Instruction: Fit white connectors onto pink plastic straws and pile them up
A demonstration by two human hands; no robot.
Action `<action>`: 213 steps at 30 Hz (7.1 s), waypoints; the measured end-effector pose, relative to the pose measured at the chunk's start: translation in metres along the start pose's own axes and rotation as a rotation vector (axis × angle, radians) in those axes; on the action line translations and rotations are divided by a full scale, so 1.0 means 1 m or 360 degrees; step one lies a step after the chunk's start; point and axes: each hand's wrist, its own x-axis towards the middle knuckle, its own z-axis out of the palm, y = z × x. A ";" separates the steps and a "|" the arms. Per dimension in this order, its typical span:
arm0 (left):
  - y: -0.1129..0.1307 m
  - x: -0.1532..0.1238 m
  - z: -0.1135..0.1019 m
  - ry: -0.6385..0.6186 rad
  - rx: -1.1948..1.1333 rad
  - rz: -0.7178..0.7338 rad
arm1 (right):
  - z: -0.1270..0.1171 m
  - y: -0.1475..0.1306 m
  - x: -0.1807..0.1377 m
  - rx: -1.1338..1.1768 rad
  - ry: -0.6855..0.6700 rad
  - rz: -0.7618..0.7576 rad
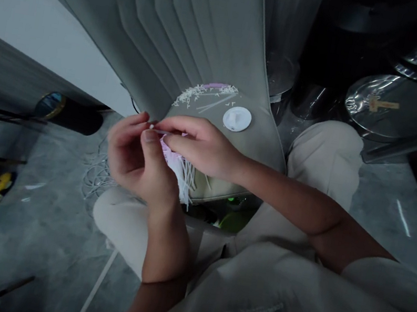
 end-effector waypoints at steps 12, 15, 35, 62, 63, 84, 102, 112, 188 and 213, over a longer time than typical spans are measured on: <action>-0.006 -0.003 -0.003 -0.0064 -0.0046 -0.0150 | 0.003 0.000 -0.006 -0.0389 0.0109 -0.0089; -0.005 -0.005 -0.005 -0.0158 0.0024 -0.0123 | 0.002 0.000 -0.006 -0.0357 0.0144 -0.0122; 0.003 -0.011 -0.005 -0.0271 -0.0385 0.0007 | 0.018 -0.015 -0.013 0.0442 -0.0210 0.0307; 0.011 -0.016 -0.008 -0.0393 -0.0639 -0.0037 | 0.025 0.003 -0.024 0.0556 -0.0122 0.0345; 0.011 -0.016 -0.008 -0.0392 -0.0627 -0.0023 | 0.026 0.002 -0.024 0.0564 -0.0113 0.0351; 0.006 -0.017 -0.011 -0.0390 -0.0513 -0.0108 | 0.037 -0.006 -0.024 0.0614 0.0234 0.0586; 0.002 -0.020 -0.012 -0.0390 -0.0501 -0.0195 | 0.041 -0.006 -0.023 0.0626 0.0375 0.0664; -0.009 -0.021 -0.012 -0.0407 -0.0453 -0.0102 | 0.039 -0.006 -0.020 0.0499 0.0480 0.0700; -0.002 -0.019 -0.021 -0.0446 -0.0260 -0.0040 | 0.031 0.012 -0.027 0.0253 0.0286 0.0313; 0.004 -0.021 -0.009 -0.0292 -0.0407 -0.0031 | 0.035 0.000 -0.021 0.0213 0.0289 0.0251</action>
